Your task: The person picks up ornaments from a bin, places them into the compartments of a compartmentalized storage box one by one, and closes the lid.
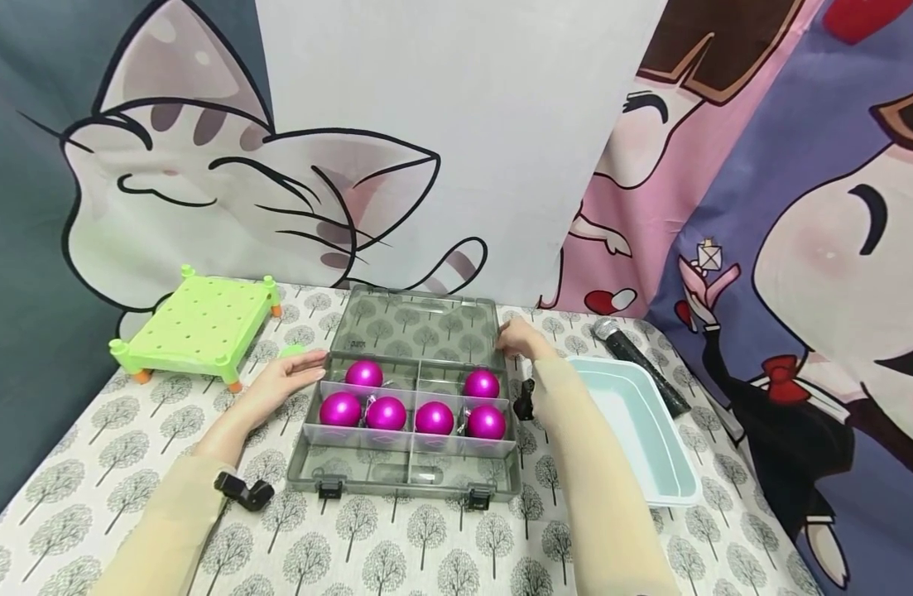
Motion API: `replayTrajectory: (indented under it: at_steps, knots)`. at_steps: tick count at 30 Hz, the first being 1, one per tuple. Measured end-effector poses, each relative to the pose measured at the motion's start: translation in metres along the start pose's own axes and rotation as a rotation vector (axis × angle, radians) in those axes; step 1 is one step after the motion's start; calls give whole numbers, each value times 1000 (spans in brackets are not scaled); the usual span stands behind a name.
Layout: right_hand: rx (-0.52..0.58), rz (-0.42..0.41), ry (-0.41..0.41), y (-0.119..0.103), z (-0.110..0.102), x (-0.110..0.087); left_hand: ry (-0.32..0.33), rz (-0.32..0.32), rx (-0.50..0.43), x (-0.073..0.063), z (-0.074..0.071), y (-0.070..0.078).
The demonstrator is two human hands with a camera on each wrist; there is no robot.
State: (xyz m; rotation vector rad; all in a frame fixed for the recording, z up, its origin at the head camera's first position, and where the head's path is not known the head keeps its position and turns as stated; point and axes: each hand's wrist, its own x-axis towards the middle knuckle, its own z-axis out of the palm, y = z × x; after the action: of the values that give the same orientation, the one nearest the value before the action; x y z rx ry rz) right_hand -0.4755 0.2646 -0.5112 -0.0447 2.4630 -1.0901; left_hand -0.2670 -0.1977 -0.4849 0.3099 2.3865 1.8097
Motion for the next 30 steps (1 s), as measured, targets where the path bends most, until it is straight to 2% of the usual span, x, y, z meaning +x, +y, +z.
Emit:
replayTrajectory:
  at_steps: [2, 5, 9, 11, 19, 21, 23, 24, 26, 30]
  knots:
    - [-12, -14, 15, 2, 0, 2, 3, -5, -5, 1, 1, 0]
    - [-21, -78, 41, 17, -2, 17, 3, -5, -2, 1, 2, 0]
    - [8, -113, 74, 36, -4, 39, 3, -5, 5, 1, 2, 0]
    - [56, -93, 81, 37, -5, 39, 1, -2, 6, 1, 2, 1]
    - [167, -171, 195, 34, -4, 36, 3, 4, -12, -1, 2, 3]
    - [199, -158, 226, 29, -3, 31, 5, 3, -10, -1, 2, 3]
    - [214, -161, 257, 16, 0, 16, 7, 1, -8, -1, 2, 3]
    - [211, -152, 276, 4, 3, 3, 8, -1, -10, -1, 2, 3]
    - [190, -124, 317, -27, 8, -32, 8, -6, -15, -1, 2, 3]
    - [181, -72, 345, -89, 17, -105, 12, -12, -12, 0, 2, 2]
